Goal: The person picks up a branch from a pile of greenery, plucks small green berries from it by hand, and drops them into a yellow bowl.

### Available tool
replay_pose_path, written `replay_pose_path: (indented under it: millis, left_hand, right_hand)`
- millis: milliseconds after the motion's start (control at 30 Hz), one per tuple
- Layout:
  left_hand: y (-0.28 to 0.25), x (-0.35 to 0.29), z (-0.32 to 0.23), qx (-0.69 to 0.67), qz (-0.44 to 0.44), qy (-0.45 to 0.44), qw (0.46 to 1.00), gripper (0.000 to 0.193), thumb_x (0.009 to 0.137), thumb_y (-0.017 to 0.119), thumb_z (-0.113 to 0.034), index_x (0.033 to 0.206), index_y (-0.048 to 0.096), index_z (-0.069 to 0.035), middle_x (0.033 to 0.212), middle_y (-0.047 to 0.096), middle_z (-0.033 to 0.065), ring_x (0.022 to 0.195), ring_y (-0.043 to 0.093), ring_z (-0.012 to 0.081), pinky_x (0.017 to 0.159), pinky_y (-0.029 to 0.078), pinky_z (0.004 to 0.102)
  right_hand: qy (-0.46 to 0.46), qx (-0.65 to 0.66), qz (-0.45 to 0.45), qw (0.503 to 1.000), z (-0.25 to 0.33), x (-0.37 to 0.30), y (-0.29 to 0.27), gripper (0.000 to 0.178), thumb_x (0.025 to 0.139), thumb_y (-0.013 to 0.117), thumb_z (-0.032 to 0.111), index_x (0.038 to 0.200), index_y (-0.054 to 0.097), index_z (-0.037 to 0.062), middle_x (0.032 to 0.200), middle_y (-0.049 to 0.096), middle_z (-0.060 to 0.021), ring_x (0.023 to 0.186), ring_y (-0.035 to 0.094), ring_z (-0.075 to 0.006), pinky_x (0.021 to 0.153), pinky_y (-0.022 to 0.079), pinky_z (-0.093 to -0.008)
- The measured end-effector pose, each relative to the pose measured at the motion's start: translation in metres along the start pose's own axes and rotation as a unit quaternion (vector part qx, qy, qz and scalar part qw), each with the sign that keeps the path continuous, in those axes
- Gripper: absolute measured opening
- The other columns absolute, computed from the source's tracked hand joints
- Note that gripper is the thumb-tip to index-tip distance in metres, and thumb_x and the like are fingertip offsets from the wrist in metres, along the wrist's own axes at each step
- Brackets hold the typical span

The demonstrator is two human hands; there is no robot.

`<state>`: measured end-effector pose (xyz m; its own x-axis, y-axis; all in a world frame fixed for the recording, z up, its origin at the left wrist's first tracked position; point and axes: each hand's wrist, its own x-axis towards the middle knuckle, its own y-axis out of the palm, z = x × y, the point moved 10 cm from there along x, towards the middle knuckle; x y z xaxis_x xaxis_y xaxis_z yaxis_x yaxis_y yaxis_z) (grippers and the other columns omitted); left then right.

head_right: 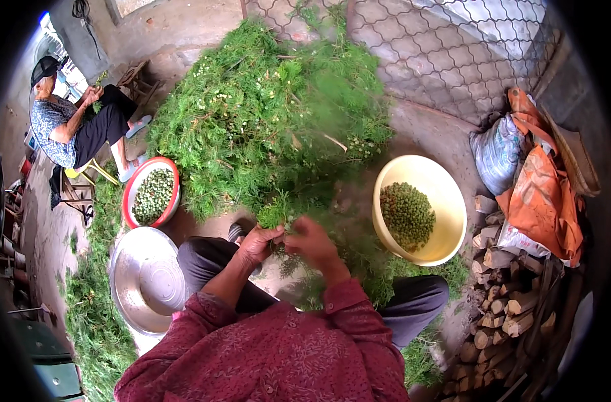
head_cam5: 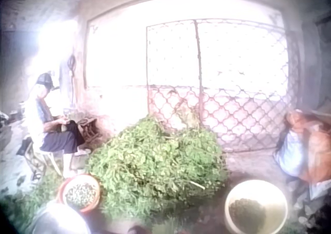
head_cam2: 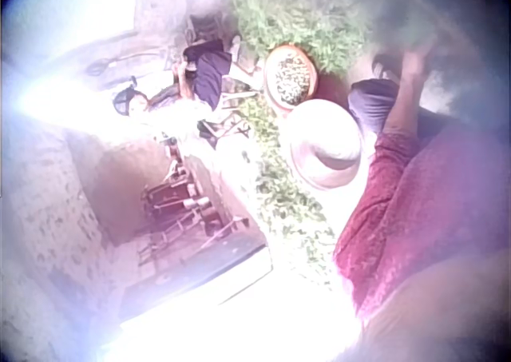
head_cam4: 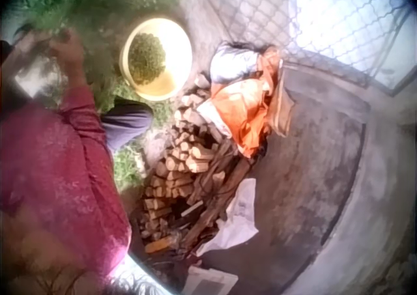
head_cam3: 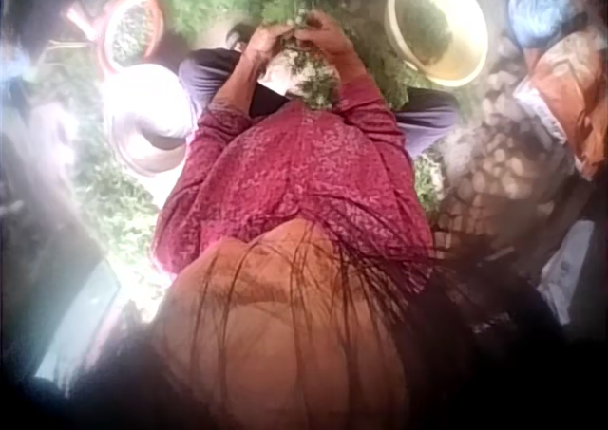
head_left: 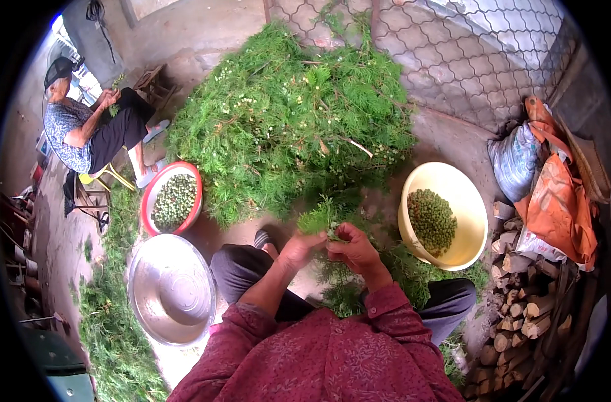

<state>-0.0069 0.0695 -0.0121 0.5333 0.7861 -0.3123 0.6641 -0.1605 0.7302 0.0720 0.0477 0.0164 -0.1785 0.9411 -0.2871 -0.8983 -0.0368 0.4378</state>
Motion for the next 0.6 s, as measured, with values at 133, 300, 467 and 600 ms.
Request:
replay_pose_path:
  millis: [133,300,467,600]
  left_hand:
    - [-0.003,-0.002,0.012,-0.012,-0.004,-0.046,0.999,0.024,0.071,0.062,-0.001,0.091,0.051,-0.007,0.074,0.050,-0.0005,0.059,0.042,0.0100,0.054,0.035,0.0219]
    - [0.000,-0.003,0.014,-0.012,0.008,-0.046,0.999,0.026,0.069,0.063,0.001,0.090,0.050,-0.007,0.075,0.050,-0.0003,0.059,0.041,0.0101,0.053,0.034,0.0213]
    - [-0.002,0.000,0.014,-0.040,0.052,-0.040,0.997,0.030,0.068,0.062,0.002,0.095,0.050,-0.004,0.078,0.050,0.0015,0.061,0.043,0.0110,0.053,0.034,0.0218]
    - [0.006,-0.003,0.014,-0.040,0.059,-0.048,0.996,0.029,0.068,0.063,0.001,0.094,0.051,-0.003,0.078,0.051,0.0024,0.062,0.044,0.0113,0.053,0.035,0.0218]
  right_hand:
    - [0.017,0.036,0.061,0.997,0.000,-0.004,0.008,0.018,0.070,0.055,-0.007,0.082,0.046,0.0041,0.075,0.051,-0.0026,0.062,0.052,-0.0126,0.054,0.045,-0.0264]
    - [0.045,0.070,0.087,0.993,-0.013,-0.010,0.004,0.017,0.073,0.048,-0.006,0.086,0.048,0.0040,0.075,0.052,-0.0038,0.061,0.050,-0.0130,0.053,0.042,-0.0261]
    - [-0.034,0.379,0.308,0.872,0.020,-0.019,0.018,0.022,0.076,0.044,0.002,0.097,0.049,0.0067,0.084,0.053,-0.0054,0.064,0.050,-0.0141,0.054,0.040,-0.0240]
    - [0.017,0.308,0.207,0.928,0.003,-0.010,0.004,0.019,0.082,0.043,0.009,0.100,0.048,0.0085,0.085,0.052,-0.0041,0.069,0.052,-0.0146,0.055,0.041,-0.0248]
